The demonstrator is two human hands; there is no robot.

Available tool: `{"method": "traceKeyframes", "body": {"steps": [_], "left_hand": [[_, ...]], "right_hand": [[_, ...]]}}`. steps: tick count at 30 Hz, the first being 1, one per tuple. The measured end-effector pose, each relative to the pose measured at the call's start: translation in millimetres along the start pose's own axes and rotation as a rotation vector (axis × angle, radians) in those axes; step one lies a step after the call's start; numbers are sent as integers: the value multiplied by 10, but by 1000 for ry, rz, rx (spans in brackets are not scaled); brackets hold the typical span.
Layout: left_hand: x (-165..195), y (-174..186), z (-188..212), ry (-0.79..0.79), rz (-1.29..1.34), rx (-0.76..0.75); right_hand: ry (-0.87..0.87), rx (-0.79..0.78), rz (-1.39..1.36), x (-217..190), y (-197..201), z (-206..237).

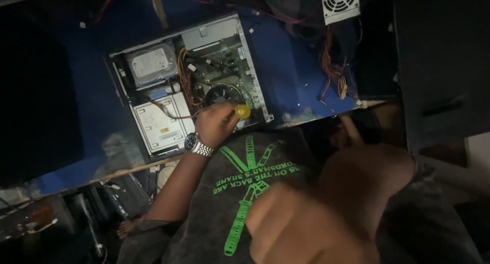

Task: The person uses a yellow-handled screwdriver to remove and install screws on the motherboard inside an open desktop computer case. They repeatedly place screws on the work surface and pick them up again while working on the same area.

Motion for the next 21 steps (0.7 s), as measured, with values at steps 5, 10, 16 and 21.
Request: {"method": "traceKeyframes", "body": {"steps": [5, 10, 16, 21], "left_hand": [[-6, 27, 5, -25, -1, 9], [-38, 8, -11, -13, -17, 22], [-12, 6, -36, -32, 20, 65], [-2, 46, -35, -23, 52, 100]], "right_hand": [[68, 414, 46, -47, -206, 101], [58, 348, -96, -53, -103, 262], [-74, 239, -42, 191, 371, 344], [-380, 413, 225, 782, 752, 417]]}}
Point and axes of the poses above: each hand's wrist, its own z-axis away from the middle knuckle, its own y-axis out of the back of the hand, x = y × z, the point moved 2 cm from there along -z, towards the middle knuckle, and after that the axes turned 2 degrees about x, right-handed, at the moved point
